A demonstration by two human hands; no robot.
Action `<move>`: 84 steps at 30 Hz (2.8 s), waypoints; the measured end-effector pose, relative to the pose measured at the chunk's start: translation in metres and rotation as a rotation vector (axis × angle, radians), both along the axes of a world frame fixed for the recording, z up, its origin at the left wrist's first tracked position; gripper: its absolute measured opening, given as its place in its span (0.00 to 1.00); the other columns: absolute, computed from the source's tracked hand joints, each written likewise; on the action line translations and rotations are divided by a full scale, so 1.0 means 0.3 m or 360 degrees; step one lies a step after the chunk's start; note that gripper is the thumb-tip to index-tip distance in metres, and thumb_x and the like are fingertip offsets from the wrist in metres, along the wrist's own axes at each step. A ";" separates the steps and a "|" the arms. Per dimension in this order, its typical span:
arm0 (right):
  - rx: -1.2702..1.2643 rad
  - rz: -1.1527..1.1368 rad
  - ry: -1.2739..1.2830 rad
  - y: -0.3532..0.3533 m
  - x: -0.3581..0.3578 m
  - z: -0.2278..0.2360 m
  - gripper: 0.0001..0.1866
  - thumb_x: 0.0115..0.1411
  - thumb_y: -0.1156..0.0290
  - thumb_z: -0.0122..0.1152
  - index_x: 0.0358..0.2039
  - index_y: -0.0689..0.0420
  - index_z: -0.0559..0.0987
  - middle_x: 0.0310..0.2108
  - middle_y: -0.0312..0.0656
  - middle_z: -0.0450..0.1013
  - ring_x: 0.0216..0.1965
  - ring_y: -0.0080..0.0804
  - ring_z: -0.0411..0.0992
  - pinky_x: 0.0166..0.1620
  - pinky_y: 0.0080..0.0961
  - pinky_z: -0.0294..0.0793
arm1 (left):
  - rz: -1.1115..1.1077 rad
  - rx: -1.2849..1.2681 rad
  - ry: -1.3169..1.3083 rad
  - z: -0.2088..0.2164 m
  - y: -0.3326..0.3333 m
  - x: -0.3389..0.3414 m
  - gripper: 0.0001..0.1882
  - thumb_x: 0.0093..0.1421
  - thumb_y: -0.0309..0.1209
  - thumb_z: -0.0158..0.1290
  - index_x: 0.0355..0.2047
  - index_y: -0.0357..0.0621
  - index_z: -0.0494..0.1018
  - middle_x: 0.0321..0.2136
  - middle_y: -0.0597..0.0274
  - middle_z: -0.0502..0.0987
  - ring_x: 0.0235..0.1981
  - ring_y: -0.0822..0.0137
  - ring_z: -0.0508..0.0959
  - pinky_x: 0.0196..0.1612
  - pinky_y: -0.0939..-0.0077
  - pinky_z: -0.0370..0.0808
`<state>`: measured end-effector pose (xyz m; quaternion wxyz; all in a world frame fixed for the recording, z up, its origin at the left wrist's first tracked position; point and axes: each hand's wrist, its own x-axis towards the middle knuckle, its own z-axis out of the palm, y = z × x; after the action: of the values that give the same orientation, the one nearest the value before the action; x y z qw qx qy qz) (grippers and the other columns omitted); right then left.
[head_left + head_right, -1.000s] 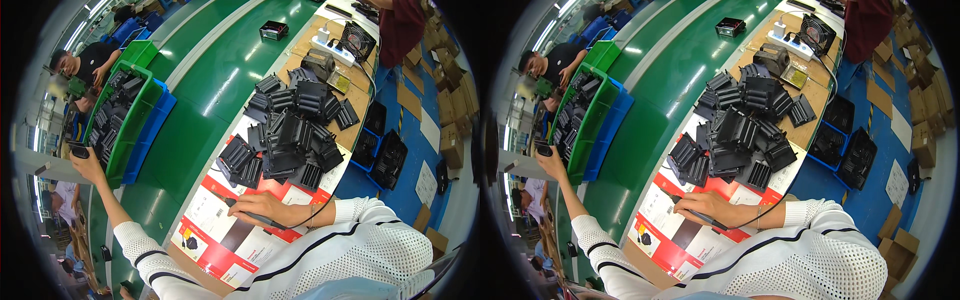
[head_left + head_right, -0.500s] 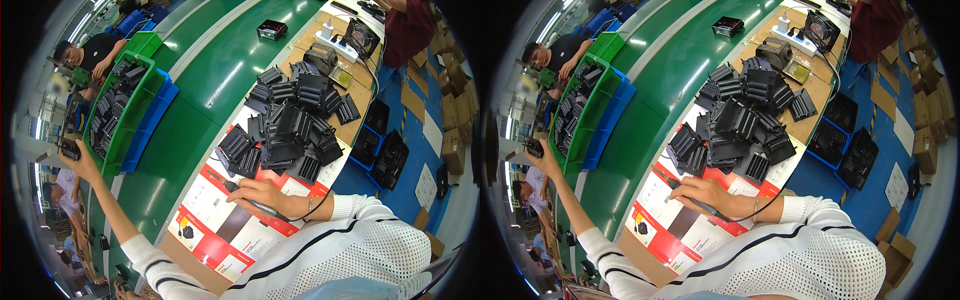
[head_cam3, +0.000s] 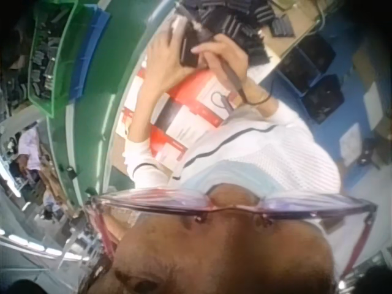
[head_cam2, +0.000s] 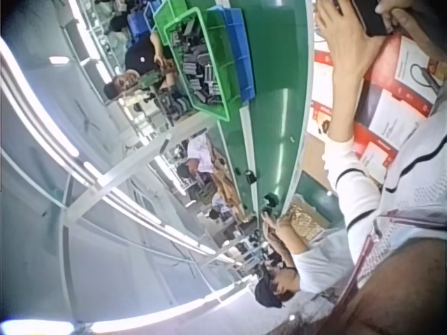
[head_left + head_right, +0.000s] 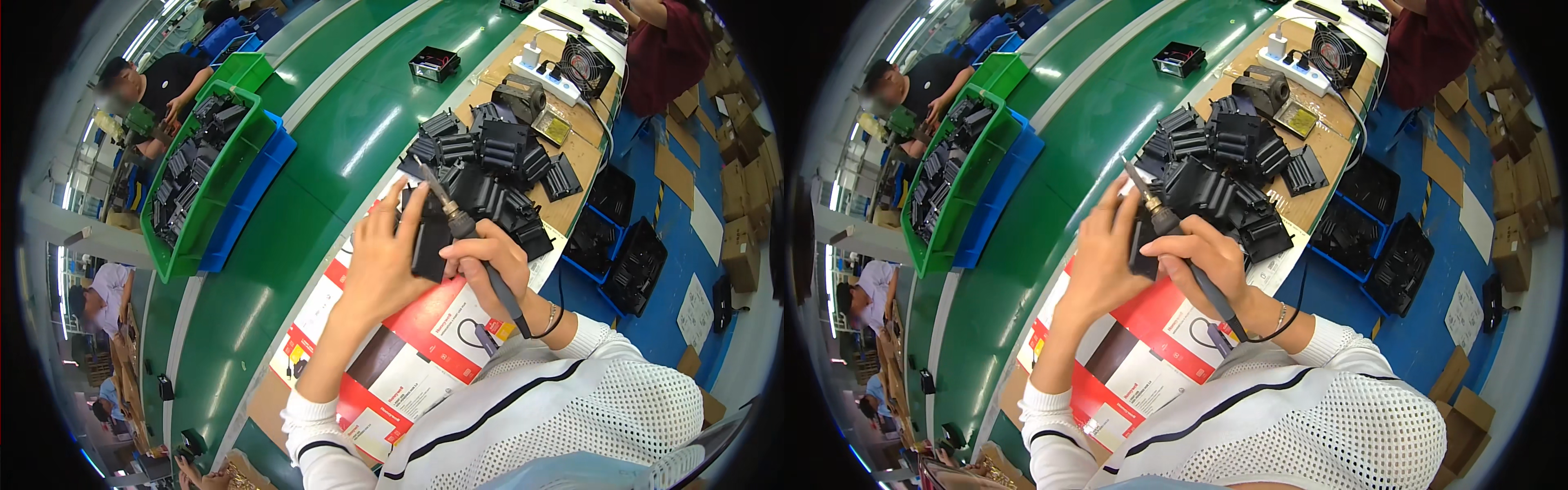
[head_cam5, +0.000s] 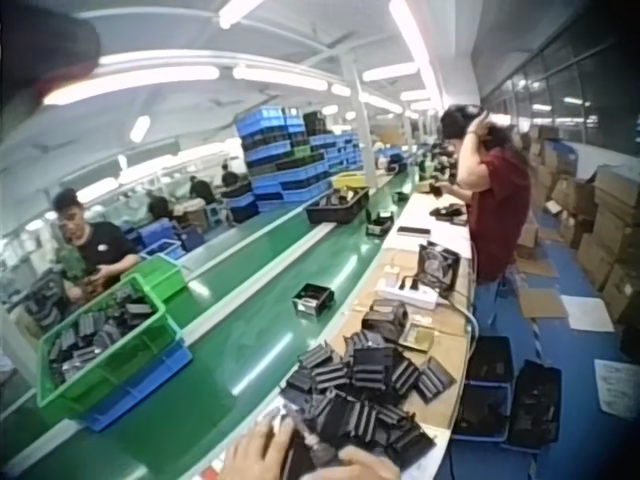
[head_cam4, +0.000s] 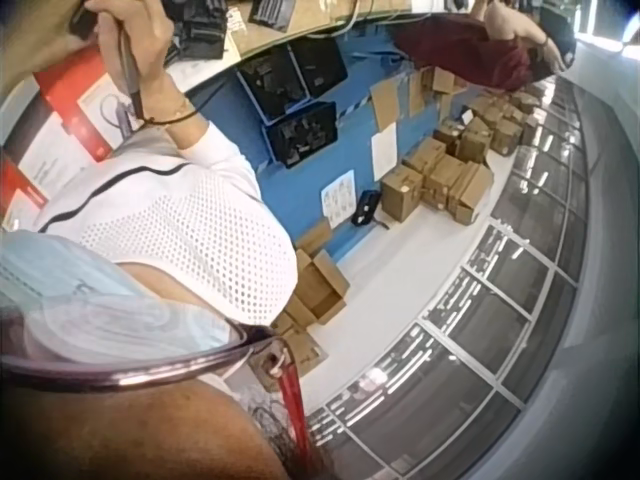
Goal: Assemble electronic components by inserting internal parts into plastic housings and using an electric screwdriver to secure them.
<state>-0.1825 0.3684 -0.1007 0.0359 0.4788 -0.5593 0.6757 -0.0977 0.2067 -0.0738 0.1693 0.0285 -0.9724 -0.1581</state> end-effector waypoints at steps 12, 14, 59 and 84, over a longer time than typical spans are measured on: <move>-0.0001 -0.0046 -0.0054 -0.003 -0.042 -0.086 0.11 0.60 0.84 0.55 0.43 0.61 0.80 0.31 0.43 0.71 0.25 0.26 0.71 0.29 0.18 0.71 | -0.0154 0.0235 -0.0185 -0.027 0.028 0.032 0.60 0.47 0.51 0.68 0.72 0.41 0.47 0.71 0.42 0.49 0.72 0.45 0.52 0.68 0.40 0.52; 0.0006 -0.0039 -0.0041 -0.007 -0.046 -0.095 0.11 0.61 0.84 0.55 0.43 0.62 0.79 0.31 0.43 0.71 0.25 0.26 0.71 0.29 0.18 0.71 | -0.0168 0.0273 -0.0203 -0.019 0.011 0.045 0.60 0.48 0.51 0.68 0.73 0.41 0.47 0.71 0.41 0.49 0.72 0.45 0.52 0.69 0.41 0.52; 0.0391 0.0883 0.0064 -0.043 0.201 -0.009 0.12 0.59 0.84 0.59 0.43 0.60 0.81 0.31 0.39 0.74 0.27 0.24 0.68 0.30 0.18 0.68 | 0.1047 0.0064 0.0137 -0.141 -0.007 0.778 0.05 0.58 0.28 0.59 0.35 0.50 0.81 0.48 0.76 0.80 0.57 0.65 0.72 0.69 0.51 0.51; 0.0670 0.0979 0.0420 -0.260 0.319 -0.108 0.18 0.59 0.84 0.56 0.50 0.56 0.78 0.42 0.42 0.76 0.38 0.35 0.73 0.43 0.28 0.72 | 0.0996 0.0251 -0.0505 -0.119 0.083 0.627 0.06 0.61 0.26 0.52 0.35 0.38 0.77 0.35 0.55 0.75 0.35 0.55 0.76 0.38 0.66 0.75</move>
<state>-0.0867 0.2903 -0.1332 -0.1957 0.7036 -0.5066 0.4582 0.0903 0.2318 -0.1094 0.0538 0.3621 -0.9155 -0.1666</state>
